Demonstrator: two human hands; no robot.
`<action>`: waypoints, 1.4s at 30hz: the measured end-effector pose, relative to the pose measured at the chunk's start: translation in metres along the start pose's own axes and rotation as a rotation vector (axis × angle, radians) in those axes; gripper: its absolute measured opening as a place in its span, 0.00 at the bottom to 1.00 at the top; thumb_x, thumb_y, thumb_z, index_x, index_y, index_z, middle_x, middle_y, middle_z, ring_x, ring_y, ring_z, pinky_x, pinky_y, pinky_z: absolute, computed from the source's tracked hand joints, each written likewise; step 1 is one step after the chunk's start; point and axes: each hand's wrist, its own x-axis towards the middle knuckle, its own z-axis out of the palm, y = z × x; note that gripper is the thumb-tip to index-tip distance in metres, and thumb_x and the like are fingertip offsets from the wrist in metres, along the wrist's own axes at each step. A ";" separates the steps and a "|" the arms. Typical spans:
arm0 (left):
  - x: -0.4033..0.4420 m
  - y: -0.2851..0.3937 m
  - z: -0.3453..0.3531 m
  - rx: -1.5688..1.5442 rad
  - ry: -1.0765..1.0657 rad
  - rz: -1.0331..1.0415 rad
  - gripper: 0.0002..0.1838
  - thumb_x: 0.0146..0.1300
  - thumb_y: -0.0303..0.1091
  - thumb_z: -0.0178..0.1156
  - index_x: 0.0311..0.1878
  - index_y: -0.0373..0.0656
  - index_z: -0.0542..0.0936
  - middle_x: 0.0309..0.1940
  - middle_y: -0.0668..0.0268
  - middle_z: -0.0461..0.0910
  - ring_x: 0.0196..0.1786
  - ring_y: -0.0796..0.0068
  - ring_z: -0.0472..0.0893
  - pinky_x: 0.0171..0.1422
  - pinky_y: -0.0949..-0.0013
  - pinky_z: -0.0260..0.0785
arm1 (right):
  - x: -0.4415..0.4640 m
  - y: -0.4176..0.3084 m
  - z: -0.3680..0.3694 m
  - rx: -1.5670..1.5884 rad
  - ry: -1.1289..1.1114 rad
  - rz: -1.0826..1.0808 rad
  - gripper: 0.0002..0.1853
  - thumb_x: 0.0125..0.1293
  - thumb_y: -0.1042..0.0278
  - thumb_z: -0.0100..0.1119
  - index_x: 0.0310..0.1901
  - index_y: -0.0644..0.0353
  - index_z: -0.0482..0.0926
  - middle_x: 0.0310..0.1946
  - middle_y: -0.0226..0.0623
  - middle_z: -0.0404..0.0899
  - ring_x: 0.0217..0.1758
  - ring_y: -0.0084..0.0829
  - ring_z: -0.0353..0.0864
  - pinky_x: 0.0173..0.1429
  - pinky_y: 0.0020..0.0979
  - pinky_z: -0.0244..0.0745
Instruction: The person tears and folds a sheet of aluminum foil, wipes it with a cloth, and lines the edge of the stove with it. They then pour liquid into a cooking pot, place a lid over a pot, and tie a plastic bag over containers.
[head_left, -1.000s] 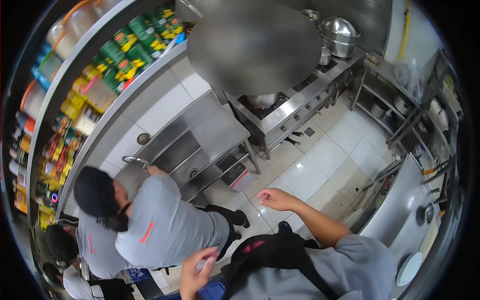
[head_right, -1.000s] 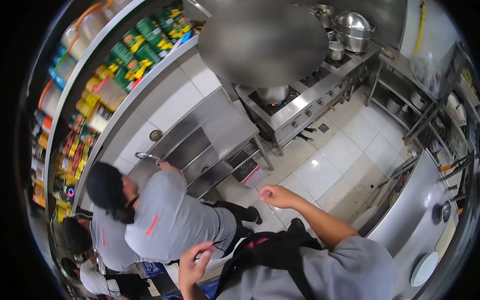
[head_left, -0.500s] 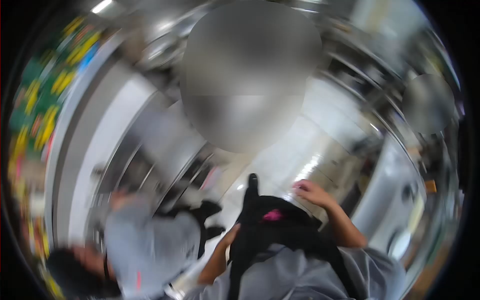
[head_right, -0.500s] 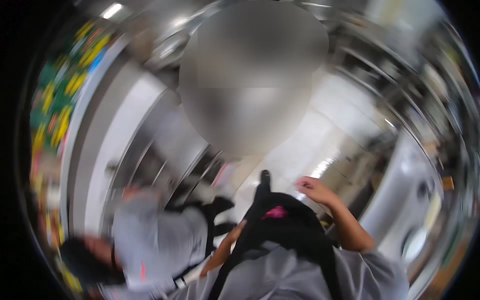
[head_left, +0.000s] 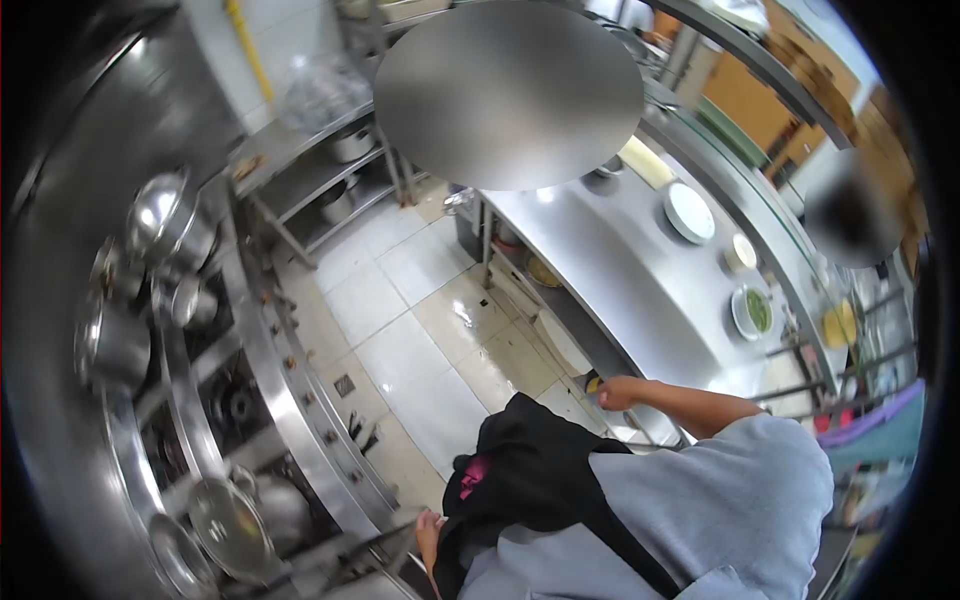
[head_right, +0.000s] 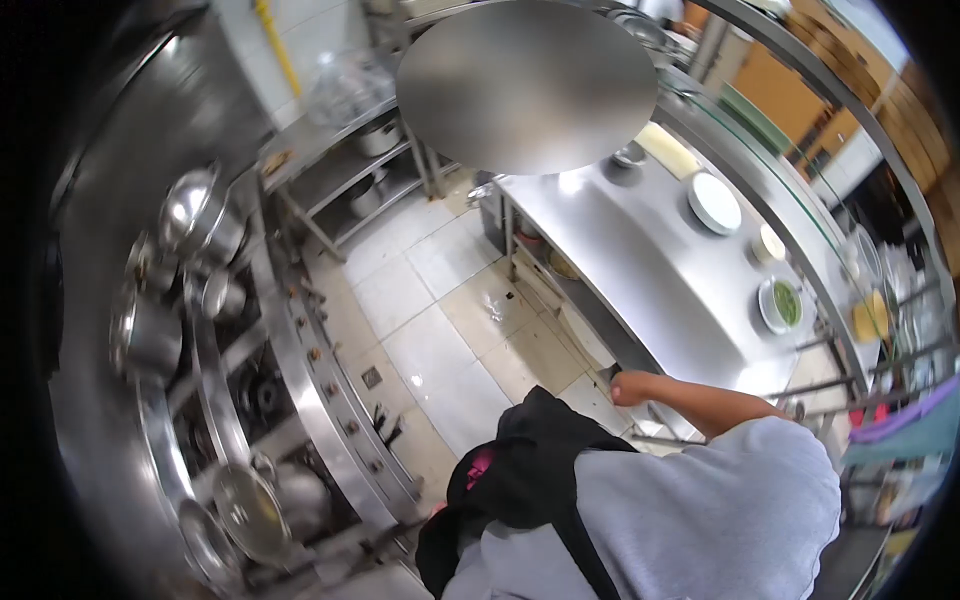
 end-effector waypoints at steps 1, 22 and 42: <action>0.018 0.031 -0.001 0.036 -0.028 0.023 0.27 0.74 0.44 0.55 0.70 0.37 0.70 0.55 0.60 0.80 0.55 0.64 0.81 0.53 0.64 0.74 | -0.006 0.008 0.015 0.055 -0.016 0.109 0.17 0.63 0.57 0.53 0.45 0.57 0.84 0.40 0.47 0.85 0.45 0.49 0.83 0.52 0.46 0.77; 0.275 0.548 0.381 0.966 -0.662 0.735 0.21 0.71 0.38 0.59 0.60 0.31 0.78 0.34 0.63 0.84 0.33 0.77 0.80 0.37 0.72 0.73 | -0.216 -0.059 -0.519 -0.042 1.929 -0.360 0.04 0.68 0.72 0.60 0.39 0.62 0.81 0.31 0.32 0.81 0.36 0.23 0.78 0.41 0.27 0.73; 0.279 0.796 0.685 1.097 -1.361 1.007 0.20 0.70 0.36 0.61 0.62 0.35 0.79 0.43 0.59 0.86 0.42 0.76 0.83 0.51 0.71 0.76 | -0.260 0.093 -0.829 -0.428 1.306 1.208 0.13 0.66 0.65 0.58 0.49 0.55 0.86 0.41 0.42 0.89 0.42 0.42 0.89 0.47 0.44 0.82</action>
